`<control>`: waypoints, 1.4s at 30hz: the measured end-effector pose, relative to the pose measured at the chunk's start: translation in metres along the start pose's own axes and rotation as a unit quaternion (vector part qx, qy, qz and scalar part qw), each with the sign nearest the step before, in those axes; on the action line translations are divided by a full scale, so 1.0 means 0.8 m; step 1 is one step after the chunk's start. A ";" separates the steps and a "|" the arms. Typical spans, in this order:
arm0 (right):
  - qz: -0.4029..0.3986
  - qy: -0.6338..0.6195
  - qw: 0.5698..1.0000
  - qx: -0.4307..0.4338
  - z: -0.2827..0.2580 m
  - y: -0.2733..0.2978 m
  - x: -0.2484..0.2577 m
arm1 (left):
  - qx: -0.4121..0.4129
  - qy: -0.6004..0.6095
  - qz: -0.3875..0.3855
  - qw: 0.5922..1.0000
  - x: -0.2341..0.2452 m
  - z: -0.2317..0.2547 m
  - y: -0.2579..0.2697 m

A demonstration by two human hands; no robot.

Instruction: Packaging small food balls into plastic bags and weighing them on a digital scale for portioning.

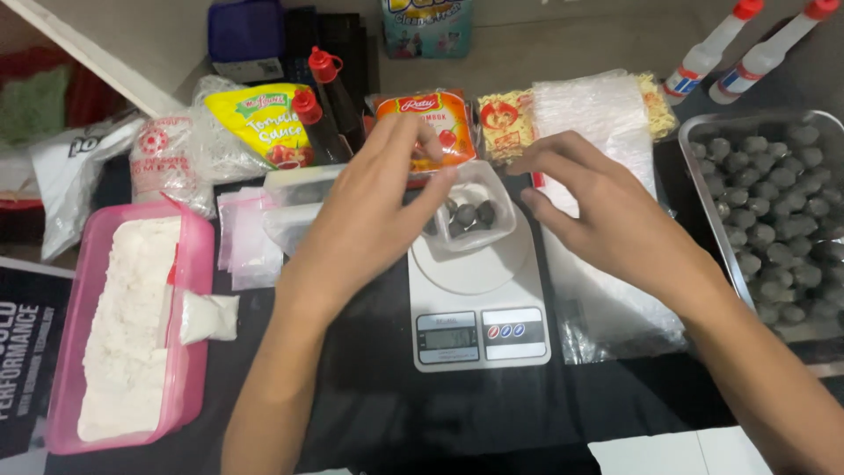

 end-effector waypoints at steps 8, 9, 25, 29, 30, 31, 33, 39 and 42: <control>0.003 -0.015 1.000 -0.009 0.014 0.014 -0.001 | 0.004 0.075 0.024 0.997 0.026 0.025 -0.005; 0.002 -0.018 1.000 -0.021 0.016 0.015 0.000 | 0.016 0.085 0.025 0.996 0.027 0.025 -0.005; -0.001 0.001 0.987 -0.162 0.059 0.057 0.025 | 0.018 0.056 0.020 0.998 0.032 0.023 -0.006; 0.029 0.012 0.985 -0.172 0.090 0.077 0.044 | -0.007 0.034 0.016 0.999 0.025 0.019 -0.007; 0.039 0.023 0.984 -0.171 0.098 0.083 0.050 | -0.008 0.030 0.020 0.999 0.022 0.017 -0.007; 0.045 0.027 0.982 -0.181 0.110 0.089 0.054 | -0.017 0.037 0.016 0.999 0.020 0.019 -0.008; 0.083 0.046 0.977 -0.189 0.132 0.098 0.069 | 0.010 0.016 0.006 1.000 0.016 0.014 -0.009; 0.127 0.084 0.952 -0.264 0.197 0.128 0.121 | 0.056 0.004 -0.004 0.998 0.000 -0.003 -0.011; 0.143 0.082 0.947 -0.277 0.240 0.139 0.135 | 0.054 -0.001 -0.006 0.999 -0.008 -0.007 -0.013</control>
Point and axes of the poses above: each hand's wrist, its own y-axis away from the middle knuckle, its own x-axis out of the back of the hand, z = x × y, the point moved 6 cm from there along -y, towards the middle knuckle, and after that the axes turned 10 degrees about -x, right-handed, at the moved point
